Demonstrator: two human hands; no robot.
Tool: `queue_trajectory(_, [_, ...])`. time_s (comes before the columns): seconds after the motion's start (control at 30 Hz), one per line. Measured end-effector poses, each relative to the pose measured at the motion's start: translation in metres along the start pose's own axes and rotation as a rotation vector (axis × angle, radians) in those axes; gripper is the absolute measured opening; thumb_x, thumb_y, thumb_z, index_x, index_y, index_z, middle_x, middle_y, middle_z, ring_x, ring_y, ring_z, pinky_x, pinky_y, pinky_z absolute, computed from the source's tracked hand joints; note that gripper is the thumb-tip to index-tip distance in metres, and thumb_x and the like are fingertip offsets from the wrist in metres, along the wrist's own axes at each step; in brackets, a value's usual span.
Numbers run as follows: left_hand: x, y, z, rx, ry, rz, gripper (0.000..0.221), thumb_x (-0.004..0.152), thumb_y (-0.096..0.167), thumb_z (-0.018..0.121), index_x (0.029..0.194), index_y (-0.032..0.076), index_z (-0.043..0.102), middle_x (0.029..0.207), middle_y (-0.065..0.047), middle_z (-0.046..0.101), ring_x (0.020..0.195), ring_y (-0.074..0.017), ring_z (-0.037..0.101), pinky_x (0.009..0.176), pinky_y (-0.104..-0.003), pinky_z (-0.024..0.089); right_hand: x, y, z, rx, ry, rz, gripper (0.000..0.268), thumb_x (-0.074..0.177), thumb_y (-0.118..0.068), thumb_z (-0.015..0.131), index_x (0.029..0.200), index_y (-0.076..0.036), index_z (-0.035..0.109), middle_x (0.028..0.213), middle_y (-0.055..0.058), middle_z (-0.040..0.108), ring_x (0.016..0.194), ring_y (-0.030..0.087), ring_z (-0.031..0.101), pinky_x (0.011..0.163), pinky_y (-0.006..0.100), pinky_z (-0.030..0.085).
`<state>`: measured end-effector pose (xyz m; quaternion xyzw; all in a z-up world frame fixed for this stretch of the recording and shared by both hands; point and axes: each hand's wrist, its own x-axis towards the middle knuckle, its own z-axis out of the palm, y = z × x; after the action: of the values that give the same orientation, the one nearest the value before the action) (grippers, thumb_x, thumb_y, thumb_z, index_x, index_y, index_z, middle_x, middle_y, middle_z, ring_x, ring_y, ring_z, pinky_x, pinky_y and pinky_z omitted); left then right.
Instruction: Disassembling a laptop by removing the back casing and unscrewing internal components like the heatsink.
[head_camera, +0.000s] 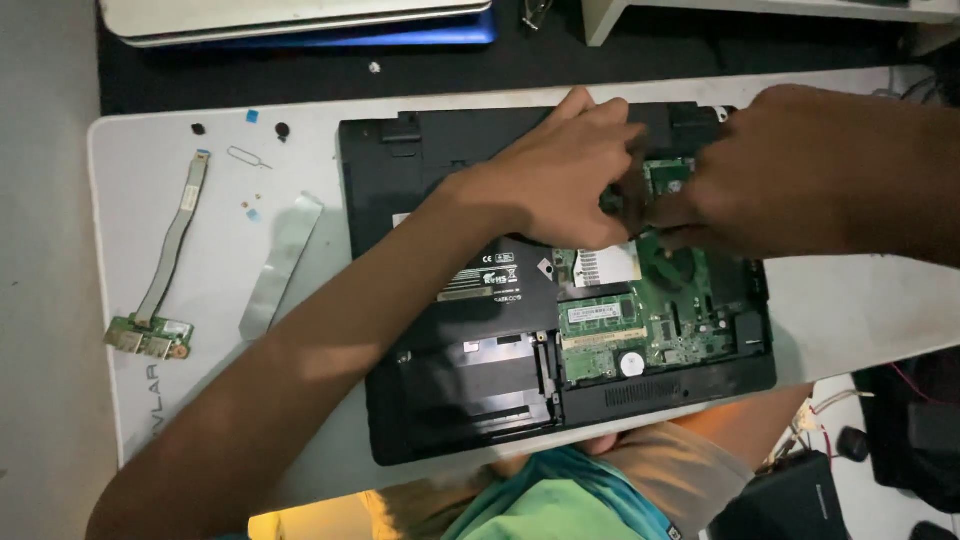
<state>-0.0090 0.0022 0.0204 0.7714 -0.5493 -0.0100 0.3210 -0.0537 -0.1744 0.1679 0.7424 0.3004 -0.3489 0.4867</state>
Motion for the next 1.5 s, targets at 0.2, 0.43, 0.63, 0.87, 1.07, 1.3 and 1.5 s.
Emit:
queue_trajectory(0.2, [0.001,-0.007,0.009,-0.024,0.065,0.057,0.029,0.080,0.037,0.085,0.095,0.012,0.082,0.105,-0.007,0.069,0.106,-0.0304,0.052,0.105,-0.049,0.037,0.001,0.003,0.048,0.223,0.513,0.103,0.028,0.109,-0.063,0.063,0.121,-0.044,0.079,0.072,-0.007,0.087,0.046,0.017,0.077,0.052,0.030,0.057])
queue_trajectory(0.43, [0.005,-0.026,0.022,0.065,0.155,0.193,0.054,0.082,0.063,0.103,0.095,0.011,0.091,0.120,-0.007,0.070,0.114,-0.0303,0.055,0.104,-0.049,0.037,0.018,-0.021,0.079,0.734,0.720,0.255,0.026,0.086,-0.039,0.100,0.096,-0.022,0.083,0.091,-0.004,0.086,0.069,0.019,0.082,0.077,0.036,0.066])
queue_trajectory(0.63, [0.009,-0.029,0.026,0.031,0.142,0.147,0.052,0.077,0.063,0.101,0.090,0.014,0.087,0.114,0.000,0.073,0.107,-0.0259,0.056,0.103,-0.050,0.037,0.062,-0.027,0.123,0.953,0.798,0.373,0.032,0.121,-0.034,0.084,0.114,-0.003,0.086,0.093,0.014,0.088,0.065,0.026,0.081,0.072,0.039,0.067])
queue_trajectory(0.87, [0.013,-0.029,0.028,0.022,0.071,0.106,0.041,0.079,0.065,0.102,0.086,0.025,0.096,0.098,0.001,0.065,0.104,-0.0258,0.051,0.096,-0.048,0.035,0.080,-0.015,0.147,1.324,0.852,0.081,0.019,0.103,-0.002,0.082,0.120,0.007,0.081,0.102,0.021,0.080,0.080,0.030,0.078,0.079,0.043,0.064])
queue_trajectory(1.07, [0.012,-0.028,0.025,0.038,0.127,0.181,0.034,0.078,0.062,0.099,0.087,0.029,0.093,0.101,0.001,0.066,0.101,-0.0247,0.052,0.093,-0.048,0.034,0.071,-0.024,0.157,1.355,0.718,0.343,0.041,0.116,-0.024,0.083,0.110,0.016,0.079,0.073,0.031,0.076,0.051,0.039,0.071,0.051,0.049,0.060])
queue_trajectory(1.3, [0.008,-0.020,0.019,0.036,0.088,0.128,0.037,0.076,0.062,0.100,0.094,0.030,0.097,0.106,0.000,0.068,0.106,-0.0254,0.054,0.098,-0.047,0.037,0.033,-0.024,0.122,1.151,0.875,0.097,0.055,0.083,0.003,0.093,0.135,-0.005,0.076,0.095,0.013,0.081,0.061,0.024,0.079,0.062,0.039,0.069])
queue_trajectory(1.5, [0.011,-0.021,0.020,0.030,0.088,0.128,0.032,0.077,0.062,0.099,0.089,0.032,0.098,0.101,0.002,0.067,0.103,-0.0239,0.053,0.096,-0.047,0.035,0.054,-0.021,0.138,1.228,0.823,0.227,0.023,0.114,-0.003,0.074,0.136,0.004,0.072,0.092,0.023,0.081,0.065,0.032,0.076,0.063,0.046,0.064])
